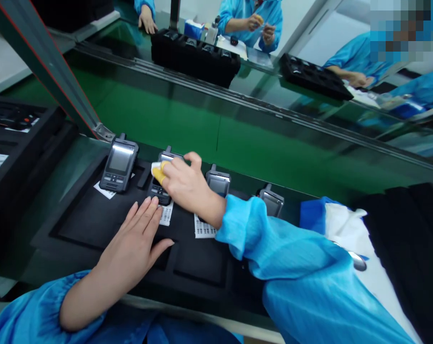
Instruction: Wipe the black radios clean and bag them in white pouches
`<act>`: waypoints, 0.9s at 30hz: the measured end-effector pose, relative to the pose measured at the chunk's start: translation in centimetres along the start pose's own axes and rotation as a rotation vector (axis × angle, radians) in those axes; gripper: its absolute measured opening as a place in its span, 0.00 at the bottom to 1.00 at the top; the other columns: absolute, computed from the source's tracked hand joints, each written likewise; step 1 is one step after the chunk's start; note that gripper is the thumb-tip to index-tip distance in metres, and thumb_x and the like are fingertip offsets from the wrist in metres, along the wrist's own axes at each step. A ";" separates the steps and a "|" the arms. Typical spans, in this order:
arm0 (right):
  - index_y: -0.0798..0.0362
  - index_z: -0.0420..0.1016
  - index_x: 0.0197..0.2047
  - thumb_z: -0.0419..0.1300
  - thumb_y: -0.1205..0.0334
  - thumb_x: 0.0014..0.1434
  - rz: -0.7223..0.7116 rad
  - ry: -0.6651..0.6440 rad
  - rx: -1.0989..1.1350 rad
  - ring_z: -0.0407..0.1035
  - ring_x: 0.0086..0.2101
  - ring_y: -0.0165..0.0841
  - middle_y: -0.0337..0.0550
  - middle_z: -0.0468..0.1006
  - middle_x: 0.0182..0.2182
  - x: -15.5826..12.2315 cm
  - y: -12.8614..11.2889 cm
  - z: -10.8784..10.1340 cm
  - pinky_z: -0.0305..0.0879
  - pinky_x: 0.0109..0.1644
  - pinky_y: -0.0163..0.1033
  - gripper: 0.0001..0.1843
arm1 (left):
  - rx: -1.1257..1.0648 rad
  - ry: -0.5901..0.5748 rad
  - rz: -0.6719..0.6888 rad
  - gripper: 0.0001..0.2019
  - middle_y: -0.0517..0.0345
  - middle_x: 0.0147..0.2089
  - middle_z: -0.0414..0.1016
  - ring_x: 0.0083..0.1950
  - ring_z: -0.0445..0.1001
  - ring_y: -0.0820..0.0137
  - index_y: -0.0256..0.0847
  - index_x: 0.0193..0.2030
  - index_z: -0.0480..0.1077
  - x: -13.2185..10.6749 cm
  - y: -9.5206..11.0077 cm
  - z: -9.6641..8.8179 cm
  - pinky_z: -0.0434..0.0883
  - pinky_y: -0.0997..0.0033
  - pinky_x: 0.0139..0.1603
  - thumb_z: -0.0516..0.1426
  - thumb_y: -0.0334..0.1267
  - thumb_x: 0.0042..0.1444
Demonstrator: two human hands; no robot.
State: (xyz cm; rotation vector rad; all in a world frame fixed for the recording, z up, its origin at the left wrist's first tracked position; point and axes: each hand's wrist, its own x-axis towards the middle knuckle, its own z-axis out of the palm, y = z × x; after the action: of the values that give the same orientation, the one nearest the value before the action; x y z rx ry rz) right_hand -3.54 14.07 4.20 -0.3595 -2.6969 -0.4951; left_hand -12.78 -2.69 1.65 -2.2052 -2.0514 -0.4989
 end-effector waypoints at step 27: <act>0.48 0.78 0.42 0.48 0.71 0.61 0.140 -0.006 0.092 0.62 0.35 0.31 0.38 0.77 0.33 -3.3 -0.7 0.2 0.41 0.46 0.46 0.19 | -0.037 -0.022 0.001 0.26 0.30 0.62 0.65 0.65 0.63 0.51 0.21 0.58 0.64 0.2 0.0 0.1 0.62 0.46 0.64 0.47 0.46 0.65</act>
State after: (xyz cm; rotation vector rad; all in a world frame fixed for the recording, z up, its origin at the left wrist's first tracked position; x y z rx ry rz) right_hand -0.86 12.90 2.48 -0.5203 -2.6659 -0.3282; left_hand -12.72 -2.48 1.63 -2.2424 -2.0677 -0.5183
